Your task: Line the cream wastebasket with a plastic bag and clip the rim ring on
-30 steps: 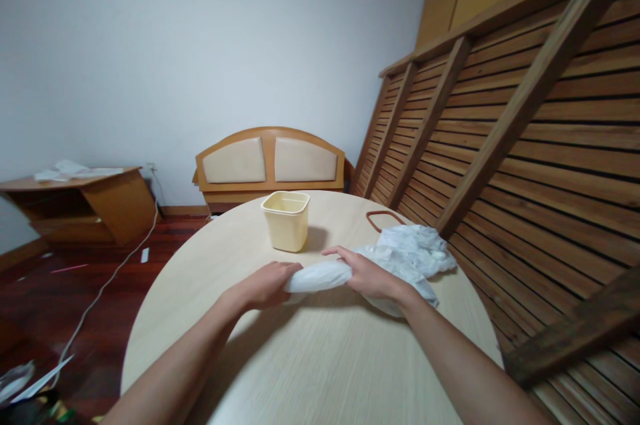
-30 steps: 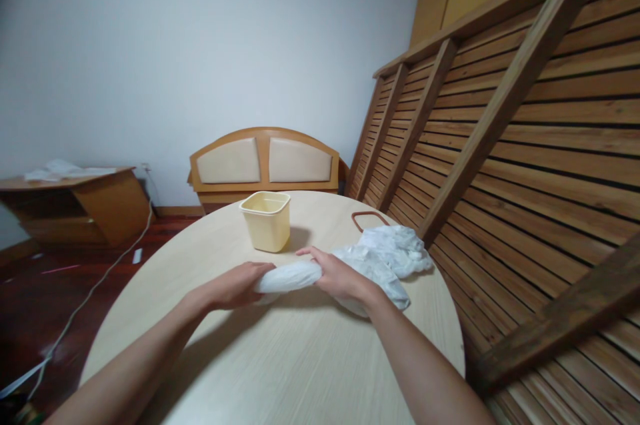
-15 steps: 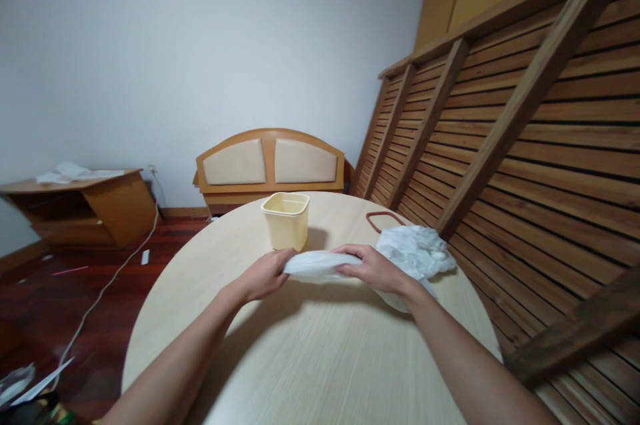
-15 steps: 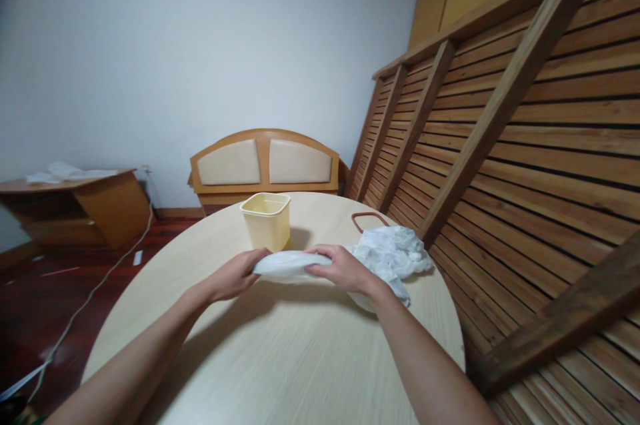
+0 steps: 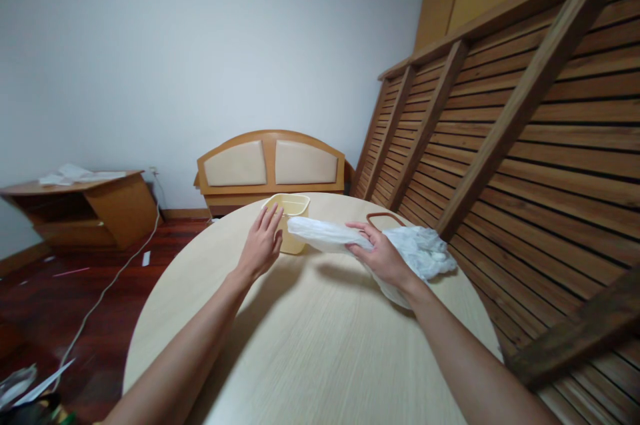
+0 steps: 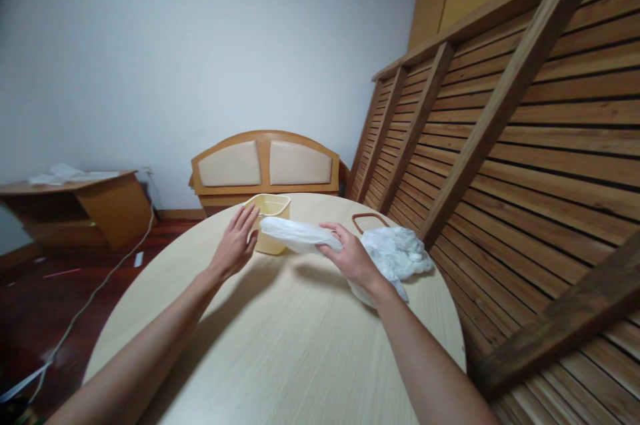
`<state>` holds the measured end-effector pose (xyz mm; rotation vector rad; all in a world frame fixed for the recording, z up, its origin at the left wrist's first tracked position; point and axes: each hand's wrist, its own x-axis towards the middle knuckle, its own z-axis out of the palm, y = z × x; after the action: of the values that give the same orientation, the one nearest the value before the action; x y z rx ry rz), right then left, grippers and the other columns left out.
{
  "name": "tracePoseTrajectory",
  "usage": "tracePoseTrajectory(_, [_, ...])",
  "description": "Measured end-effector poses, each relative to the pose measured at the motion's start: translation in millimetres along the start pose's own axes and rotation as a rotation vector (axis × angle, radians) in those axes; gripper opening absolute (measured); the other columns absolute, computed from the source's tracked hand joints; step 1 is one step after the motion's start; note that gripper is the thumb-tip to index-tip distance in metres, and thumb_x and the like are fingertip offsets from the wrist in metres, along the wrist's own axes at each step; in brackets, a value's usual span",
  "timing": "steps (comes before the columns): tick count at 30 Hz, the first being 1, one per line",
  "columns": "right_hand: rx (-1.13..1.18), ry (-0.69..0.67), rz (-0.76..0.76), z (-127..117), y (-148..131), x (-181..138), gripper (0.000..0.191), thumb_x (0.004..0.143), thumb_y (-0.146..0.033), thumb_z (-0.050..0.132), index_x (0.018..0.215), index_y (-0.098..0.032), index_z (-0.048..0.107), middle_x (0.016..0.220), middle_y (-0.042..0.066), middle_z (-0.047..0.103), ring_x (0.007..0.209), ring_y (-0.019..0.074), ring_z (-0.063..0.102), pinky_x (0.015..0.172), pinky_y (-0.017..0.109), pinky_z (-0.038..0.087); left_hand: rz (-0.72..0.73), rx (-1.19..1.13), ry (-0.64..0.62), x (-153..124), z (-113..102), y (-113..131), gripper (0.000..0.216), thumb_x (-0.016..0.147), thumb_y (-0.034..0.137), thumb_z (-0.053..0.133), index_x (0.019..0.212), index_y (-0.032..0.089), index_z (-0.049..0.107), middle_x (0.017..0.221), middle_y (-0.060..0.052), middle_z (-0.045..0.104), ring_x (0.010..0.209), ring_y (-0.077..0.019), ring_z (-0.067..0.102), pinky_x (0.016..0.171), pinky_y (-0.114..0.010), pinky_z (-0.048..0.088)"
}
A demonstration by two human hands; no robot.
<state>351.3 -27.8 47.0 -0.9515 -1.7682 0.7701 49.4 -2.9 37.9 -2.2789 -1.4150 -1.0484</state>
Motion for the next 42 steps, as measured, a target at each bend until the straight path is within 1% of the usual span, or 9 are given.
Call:
tracePoseTrajectory(5, [-0.072,0.089,-0.013,-2.5,-5.6,0.1,0.037,0.083,-0.039,0.066,0.114,-0.019,0.065,0.105,0.008,0.072,0.092,0.0227,0.067,0.083,0.036,0.054,-0.03,0.014,0.032,4.1,6.4,-9.0,0.043,0.097,0.019,0.037,0.139,0.016,0.047,0.141,-0.013,0.053,0.142,-0.0284,0.036,0.118,-0.05,0.033])
tracePoseTrajectory(10, [-0.076,0.252,-0.054,-2.8,-9.0,-0.2,0.037,0.082,-0.042,0.066,0.11,-0.018,0.067,0.104,0.008,0.071,0.093,0.0235,0.066,0.086,0.037,0.054,-0.047,-0.045,0.087,0.8,3.5,-8.4,0.028,0.101,0.029,0.04,0.117,0.023,0.061,0.118,-0.009,0.064,0.119,-0.0254,0.053,0.107,-0.044,0.043])
tracePoseTrajectory(14, [-0.053,0.325,-0.077,-0.9,-10.8,-0.9,0.038,0.082,-0.043,0.067,0.11,-0.017,0.066,0.104,0.008,0.071,0.093,0.0235,0.067,0.084,0.035,0.054,0.037,-0.075,0.113,-5.3,-0.2,1.3,0.025,0.101,0.029,0.044,0.108,0.023,0.067,0.105,-0.007,0.068,0.103,-0.0218,0.06,0.11,-0.045,0.039])
tracePoseTrajectory(17, [-0.091,0.3,-0.106,0.1,-12.5,-2.0,0.036,0.083,-0.041,0.066,0.109,-0.018,0.068,0.104,0.008,0.072,0.092,0.0231,0.067,0.083,0.035,0.054,0.183,-0.059,0.144,-10.3,-1.7,11.7,0.022,0.1,0.024,0.048,0.105,0.024,0.07,0.1,-0.005,0.07,0.096,-0.0187,0.062,0.114,-0.05,0.034])
tracePoseTrajectory(23, [-0.35,0.204,-0.188,1.6,-17.3,-6.5,0.028,0.085,-0.029,0.063,0.112,-0.021,0.069,0.105,0.006,0.075,0.092,0.023,0.07,0.084,0.035,0.054,0.466,0.005,0.212,-17.8,-2.2,28.6,0.022,0.095,0.014,0.057,0.111,0.025,0.068,0.098,-0.003,0.071,0.09,-0.0162,0.063,0.109,-0.053,0.04])
tracePoseTrajectory(28, [-0.601,0.14,-0.254,7.7,-27.6,-12.5,0.03,0.087,-0.019,0.062,0.116,-0.023,0.067,0.114,0.005,0.073,0.1,0.0232,0.07,0.089,0.035,0.054,0.573,0.017,0.201,-21.3,-3.3,41.5,0.024,0.093,0.01,0.056,0.109,0.024,0.068,0.096,-0.001,0.072,0.089,-0.0138,0.064,0.112,-0.047,0.039])
tracePoseTrajectory(34, [-0.831,0.055,-0.234,22.4,-33.9,-16.5,0.035,0.087,-0.017,0.065,0.121,-0.023,0.065,0.111,0.006,0.073,0.098,0.0238,0.07,0.083,0.033,0.054,0.699,0.048,0.165,-24.1,-4.8,56.7,0.016,0.096,0.014,0.055,0.103,0.021,0.068,0.096,0.0,0.074,0.09,-0.0132,0.066,0.114,-0.044,0.035])
tracePoseTrajectory(39, [-0.933,-0.043,-0.287,35.4,-26.8,-13.3,0.041,0.083,-0.012,0.07,0.123,-0.017,0.062,0.106,0.01,0.072,0.1,0.028,0.066,0.087,0.041,0.052,0.75,0.052,0.107,-26.2,-7.6,68.4,0.013,0.097,0.017,0.055,0.099,0.02,0.068,0.089,0.001,0.073,0.088,-0.0127,0.066,0.115,-0.043,0.035])
tracePoseTrajectory(42, [-0.896,-0.061,-0.299,40.4,-21.3,-12.8,0.046,0.084,-0.016,0.07,0.129,-0.016,0.057,0.11,0.012,0.07,0.101,0.0293,0.064,0.088,0.045,0.052,0.738,0.056,0.082,-27.0,-8.6,70.4,0.012,0.097,0.017,0.056,0.098,0.021,0.067,0.09,0.002,0.072,0.089,-0.0122,0.065,0.116,-0.043,0.034])
